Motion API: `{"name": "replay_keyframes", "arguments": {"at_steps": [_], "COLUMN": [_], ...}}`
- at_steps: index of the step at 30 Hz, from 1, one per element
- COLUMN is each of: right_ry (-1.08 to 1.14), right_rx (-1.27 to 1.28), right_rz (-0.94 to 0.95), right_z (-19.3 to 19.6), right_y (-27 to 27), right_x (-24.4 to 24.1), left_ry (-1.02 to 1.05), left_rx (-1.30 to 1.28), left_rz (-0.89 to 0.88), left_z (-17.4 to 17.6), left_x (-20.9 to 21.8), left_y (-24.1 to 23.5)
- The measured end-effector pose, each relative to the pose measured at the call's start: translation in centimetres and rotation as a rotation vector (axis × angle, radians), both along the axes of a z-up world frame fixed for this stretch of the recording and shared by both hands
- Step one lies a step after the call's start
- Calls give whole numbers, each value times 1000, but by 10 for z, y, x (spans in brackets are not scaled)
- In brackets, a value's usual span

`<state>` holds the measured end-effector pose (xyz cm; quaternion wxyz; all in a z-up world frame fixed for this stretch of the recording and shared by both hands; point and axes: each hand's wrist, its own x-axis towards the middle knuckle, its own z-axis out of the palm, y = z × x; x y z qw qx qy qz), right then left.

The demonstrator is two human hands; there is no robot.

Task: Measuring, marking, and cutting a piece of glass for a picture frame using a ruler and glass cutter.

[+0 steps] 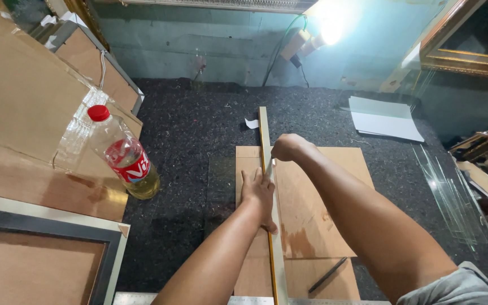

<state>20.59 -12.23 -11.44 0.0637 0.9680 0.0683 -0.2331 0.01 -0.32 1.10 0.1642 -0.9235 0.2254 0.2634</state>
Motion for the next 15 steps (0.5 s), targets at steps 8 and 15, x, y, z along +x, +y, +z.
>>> {"name": "replay_keyframes", "arguments": {"at_steps": [8,15], "right_ry": [39,40], "right_rx": [-182,-205], "right_rz": [263,277], "right_z": [50,18], "right_y": [9,3], "right_x": [-22,-6], "left_ry": [-16,-9], "left_rx": [10,-5], "left_rz": [-15,-17], "left_z": [5,3], "left_x": [-1,-1], "left_y": [2,2]}}
